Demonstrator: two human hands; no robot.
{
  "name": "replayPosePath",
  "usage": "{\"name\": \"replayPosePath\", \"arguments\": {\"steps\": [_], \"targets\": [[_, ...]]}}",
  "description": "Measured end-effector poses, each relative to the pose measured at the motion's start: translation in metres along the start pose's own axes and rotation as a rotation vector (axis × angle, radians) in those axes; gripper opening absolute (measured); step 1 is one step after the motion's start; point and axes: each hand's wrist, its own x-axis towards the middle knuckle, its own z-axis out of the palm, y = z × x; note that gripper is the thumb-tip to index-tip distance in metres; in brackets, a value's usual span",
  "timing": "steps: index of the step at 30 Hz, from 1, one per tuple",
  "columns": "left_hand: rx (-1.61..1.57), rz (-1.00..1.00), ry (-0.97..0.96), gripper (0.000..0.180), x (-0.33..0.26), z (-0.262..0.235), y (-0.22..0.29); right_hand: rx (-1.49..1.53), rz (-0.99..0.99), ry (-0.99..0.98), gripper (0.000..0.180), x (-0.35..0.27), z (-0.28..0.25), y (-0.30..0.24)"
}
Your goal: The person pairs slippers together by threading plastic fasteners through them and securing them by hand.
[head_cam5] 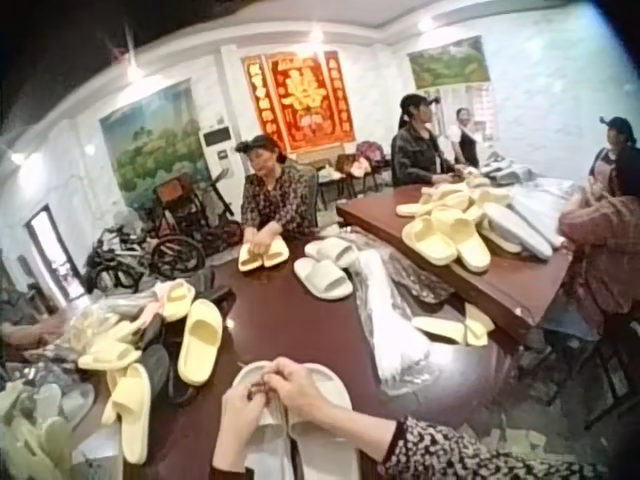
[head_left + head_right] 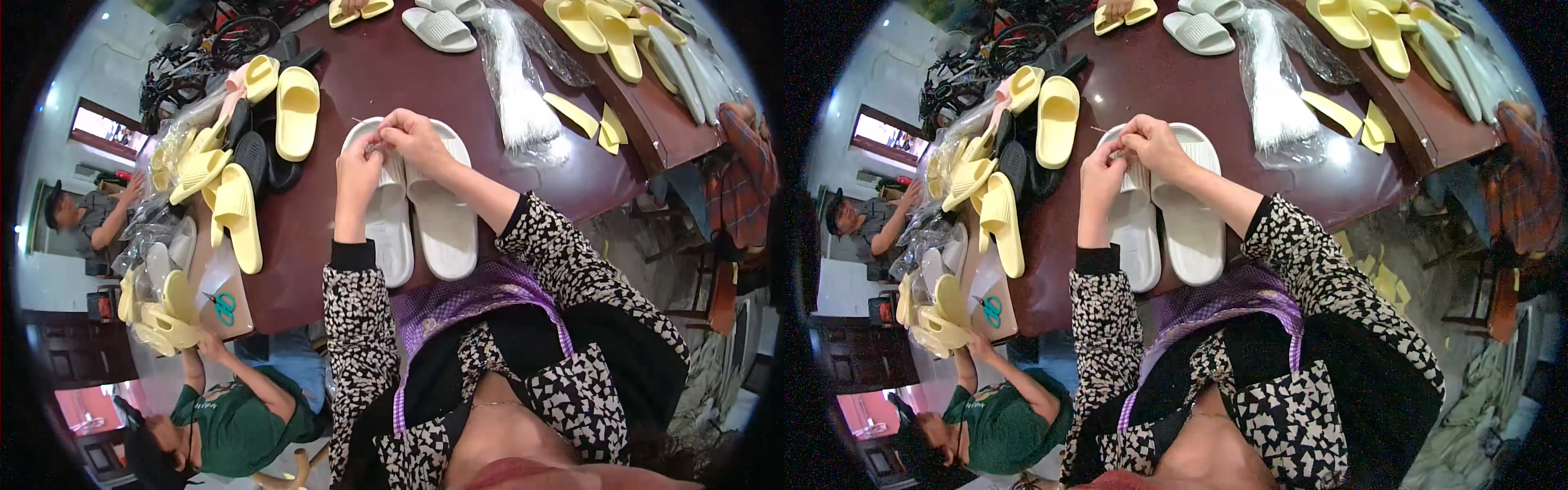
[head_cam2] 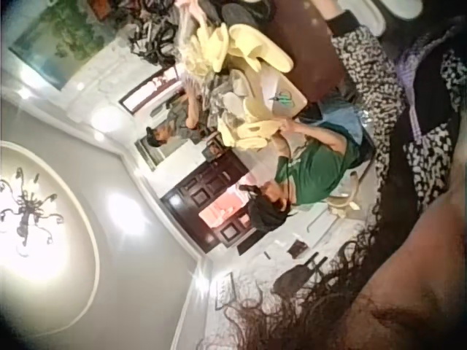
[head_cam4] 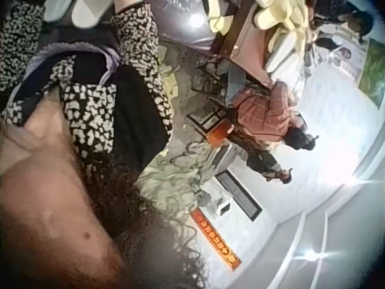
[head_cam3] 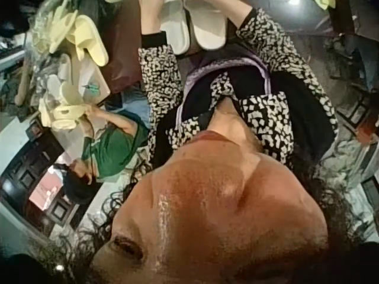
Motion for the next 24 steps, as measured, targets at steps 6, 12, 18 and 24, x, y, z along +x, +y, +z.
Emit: {"name": "replayPosePath", "arguments": {"steps": [6, 12, 18, 24], "targets": [[-0.069, -0.03, -0.099, 0.015, 0.013, 0.006, -0.017, -0.002, 0.031, -0.001, 0.008, -0.002, -0.009, 0.0], [-0.514, -0.197, -0.114, 0.01, 0.015, 0.005, -0.038, -0.163, 0.099, -0.045, 0.011, 0.005, -0.035, -0.007], [-0.591, -0.239, -0.111, 0.012, 0.02, 0.003, -0.026, -0.056, 0.179, -0.051, 0.012, 0.004, -0.045, -0.024], [-0.558, -0.187, -0.1, 0.016, 0.014, 0.008, -0.006, -0.359, -0.164, 0.058, 0.01, -0.006, -0.043, -0.015]]}}
